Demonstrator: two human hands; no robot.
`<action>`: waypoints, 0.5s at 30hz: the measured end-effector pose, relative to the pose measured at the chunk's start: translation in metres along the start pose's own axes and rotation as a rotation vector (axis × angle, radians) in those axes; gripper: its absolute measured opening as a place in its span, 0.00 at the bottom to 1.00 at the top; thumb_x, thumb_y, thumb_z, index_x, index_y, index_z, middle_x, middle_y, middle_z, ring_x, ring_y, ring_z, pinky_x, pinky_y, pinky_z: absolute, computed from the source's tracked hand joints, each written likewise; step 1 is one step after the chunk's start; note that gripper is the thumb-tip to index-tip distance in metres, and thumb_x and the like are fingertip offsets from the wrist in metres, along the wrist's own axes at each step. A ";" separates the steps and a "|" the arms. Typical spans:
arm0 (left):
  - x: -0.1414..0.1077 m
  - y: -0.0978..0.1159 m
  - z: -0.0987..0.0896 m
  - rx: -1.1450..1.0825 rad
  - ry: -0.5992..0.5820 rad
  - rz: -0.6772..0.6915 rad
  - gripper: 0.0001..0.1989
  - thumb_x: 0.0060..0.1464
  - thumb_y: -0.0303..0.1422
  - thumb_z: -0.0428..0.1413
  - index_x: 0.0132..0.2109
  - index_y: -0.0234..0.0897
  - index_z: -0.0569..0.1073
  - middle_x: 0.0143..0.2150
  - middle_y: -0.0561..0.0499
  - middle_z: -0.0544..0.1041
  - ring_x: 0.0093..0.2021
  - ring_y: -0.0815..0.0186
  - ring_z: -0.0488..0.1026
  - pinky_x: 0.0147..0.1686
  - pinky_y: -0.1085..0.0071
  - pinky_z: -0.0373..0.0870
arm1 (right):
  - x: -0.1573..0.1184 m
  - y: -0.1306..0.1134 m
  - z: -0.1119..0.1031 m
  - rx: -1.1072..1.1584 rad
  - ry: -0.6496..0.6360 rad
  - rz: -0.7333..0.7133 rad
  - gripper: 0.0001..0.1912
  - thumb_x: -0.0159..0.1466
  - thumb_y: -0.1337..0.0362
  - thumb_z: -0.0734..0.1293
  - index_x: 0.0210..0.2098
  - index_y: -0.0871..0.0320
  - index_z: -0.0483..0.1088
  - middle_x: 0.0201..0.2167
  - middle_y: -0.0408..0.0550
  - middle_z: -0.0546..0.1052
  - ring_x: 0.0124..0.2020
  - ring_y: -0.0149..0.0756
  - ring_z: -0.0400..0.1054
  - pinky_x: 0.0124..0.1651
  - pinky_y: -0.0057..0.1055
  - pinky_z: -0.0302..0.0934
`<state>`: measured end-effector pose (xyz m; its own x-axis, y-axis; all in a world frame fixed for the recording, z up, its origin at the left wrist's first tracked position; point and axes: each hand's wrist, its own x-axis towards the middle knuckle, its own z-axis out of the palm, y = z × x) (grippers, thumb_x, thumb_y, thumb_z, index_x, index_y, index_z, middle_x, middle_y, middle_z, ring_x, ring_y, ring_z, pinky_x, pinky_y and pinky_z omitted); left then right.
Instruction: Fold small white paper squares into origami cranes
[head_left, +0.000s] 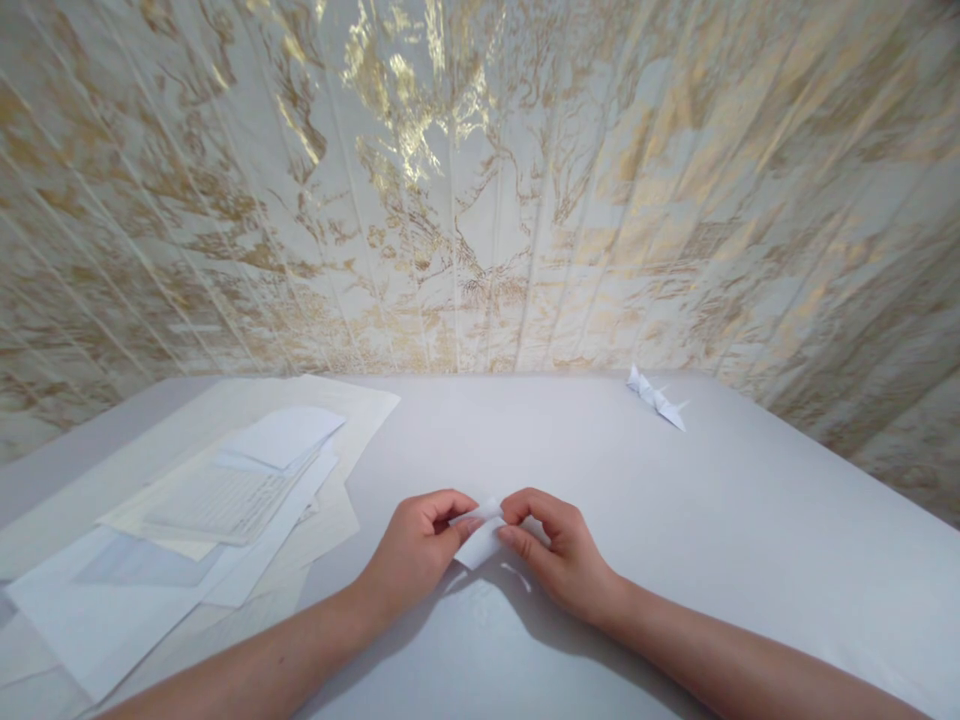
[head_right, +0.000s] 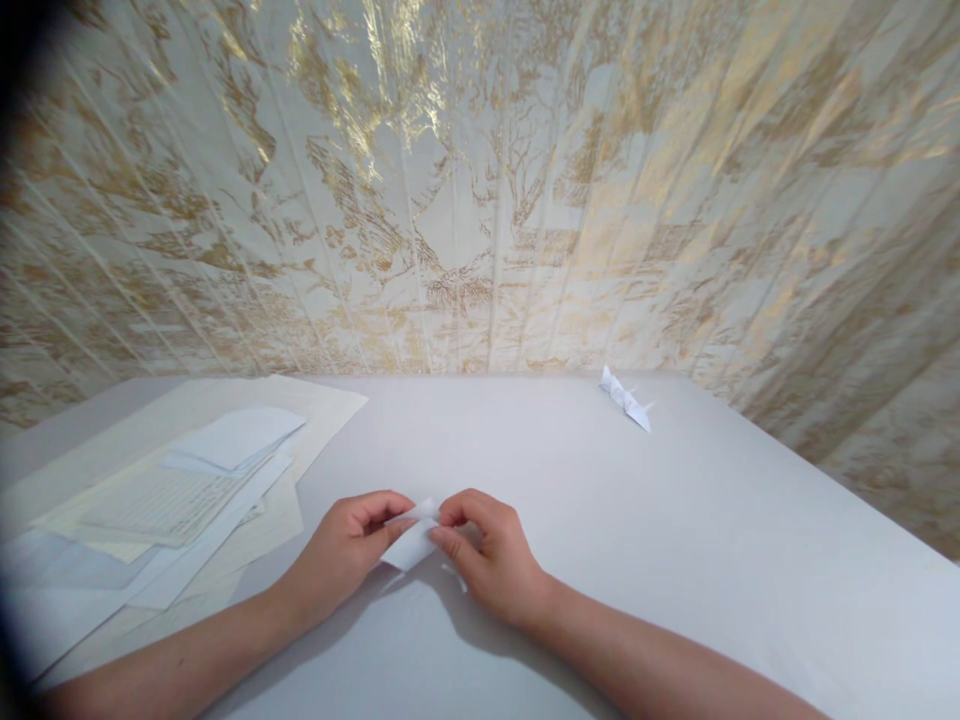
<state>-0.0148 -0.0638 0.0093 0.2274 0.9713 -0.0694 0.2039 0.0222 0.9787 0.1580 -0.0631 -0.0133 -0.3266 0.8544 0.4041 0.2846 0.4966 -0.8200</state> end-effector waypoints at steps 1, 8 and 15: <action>-0.001 0.000 0.000 0.000 -0.008 0.010 0.12 0.46 0.37 0.55 0.28 0.31 0.75 0.23 0.52 0.72 0.25 0.69 0.64 0.26 0.74 0.59 | 0.001 0.001 0.001 0.048 0.003 0.072 0.08 0.59 0.62 0.63 0.26 0.60 0.66 0.24 0.45 0.70 0.27 0.31 0.63 0.32 0.28 0.59; -0.003 -0.002 -0.001 0.044 -0.041 0.078 0.14 0.51 0.37 0.53 0.34 0.32 0.78 0.28 0.49 0.76 0.29 0.67 0.68 0.30 0.74 0.63 | 0.004 0.005 0.004 0.397 0.050 0.356 0.14 0.52 0.56 0.69 0.23 0.61 0.65 0.20 0.41 0.67 0.23 0.28 0.59 0.27 0.27 0.54; -0.002 -0.001 -0.001 0.129 -0.067 0.140 0.14 0.52 0.34 0.51 0.38 0.34 0.79 0.31 0.48 0.79 0.33 0.63 0.72 0.34 0.71 0.65 | 0.005 0.004 0.004 0.413 0.116 0.405 0.13 0.50 0.58 0.70 0.22 0.61 0.66 0.19 0.41 0.68 0.22 0.27 0.59 0.26 0.26 0.53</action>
<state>-0.0168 -0.0655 0.0083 0.3241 0.9448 0.0485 0.2851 -0.1464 0.9472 0.1541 -0.0580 -0.0160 -0.1579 0.9863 0.0481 -0.0161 0.0461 -0.9988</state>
